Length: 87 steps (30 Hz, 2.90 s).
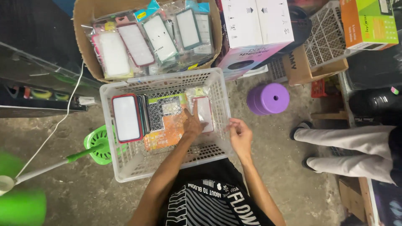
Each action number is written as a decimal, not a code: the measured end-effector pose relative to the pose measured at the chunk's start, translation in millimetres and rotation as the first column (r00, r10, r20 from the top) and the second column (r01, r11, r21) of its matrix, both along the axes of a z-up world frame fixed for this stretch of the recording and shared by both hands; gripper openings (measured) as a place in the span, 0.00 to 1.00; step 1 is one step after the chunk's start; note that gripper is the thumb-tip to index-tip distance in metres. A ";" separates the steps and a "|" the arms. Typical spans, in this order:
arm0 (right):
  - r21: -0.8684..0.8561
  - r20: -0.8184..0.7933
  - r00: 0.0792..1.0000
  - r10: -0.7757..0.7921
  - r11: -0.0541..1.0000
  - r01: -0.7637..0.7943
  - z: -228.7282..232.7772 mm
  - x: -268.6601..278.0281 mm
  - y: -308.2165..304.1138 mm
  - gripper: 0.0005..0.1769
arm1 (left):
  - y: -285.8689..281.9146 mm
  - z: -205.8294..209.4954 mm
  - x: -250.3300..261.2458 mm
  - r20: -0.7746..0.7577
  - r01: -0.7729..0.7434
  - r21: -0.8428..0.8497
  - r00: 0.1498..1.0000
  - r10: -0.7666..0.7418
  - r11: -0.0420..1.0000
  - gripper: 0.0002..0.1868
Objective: The person unpacks phone cases and screen protectors from individual packages by hand, removing each item and placing it into a white plastic basket, then discards the empty packages into the same basket.
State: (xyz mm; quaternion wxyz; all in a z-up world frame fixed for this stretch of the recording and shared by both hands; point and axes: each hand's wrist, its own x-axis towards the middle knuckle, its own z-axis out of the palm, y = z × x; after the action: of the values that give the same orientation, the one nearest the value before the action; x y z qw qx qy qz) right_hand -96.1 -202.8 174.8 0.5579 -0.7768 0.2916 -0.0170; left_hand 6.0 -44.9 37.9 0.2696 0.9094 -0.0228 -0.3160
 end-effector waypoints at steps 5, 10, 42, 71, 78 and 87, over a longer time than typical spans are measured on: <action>-0.463 0.111 0.982 0.150 0.883 -0.082 18.4 11.7 1.3 0.29 | -13.1 9.9 5.9 -0.154 0.126 0.068 0.981 -0.114 0.990 0.83; -0.198 -0.024 0.975 0.223 0.955 -0.223 2.2 14.1 1.8 0.47 | -27.7 -50.9 3.8 -0.160 0.147 0.198 0.980 -0.116 0.969 0.86; -0.092 -0.097 0.975 0.198 0.974 -0.207 8.2 23.8 6.1 0.32 | 161.4 71.3 293.7 0.476 -0.569 0.010 0.726 0.496 0.822 0.39; 0.631 0.165 0.914 0.371 0.672 -0.387 40.2 77.2 162.6 0.16 | 146.4 167.9 36.8 -0.558 -0.383 -0.765 0.795 0.236 -0.518 0.39; 0.817 0.003 0.981 0.194 0.565 -0.114 35.5 64.9 165.8 0.09 | 149.0 144.7 13.5 -0.582 -0.447 -0.774 0.781 0.227 -0.447 0.36; 0.657 0.170 0.903 0.394 0.638 -0.402 1.4 24.3 143.5 0.06 | 236.7 182.6 39.2 -0.558 -0.297 -0.814 0.640 0.528 -0.500 0.39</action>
State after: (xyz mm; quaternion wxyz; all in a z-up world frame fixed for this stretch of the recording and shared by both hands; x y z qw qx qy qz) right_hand -71.8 -59.3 176.2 0.7933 -0.5637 0.0962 0.2091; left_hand 45.2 191.9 220.5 0.9534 0.2783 0.1079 0.0430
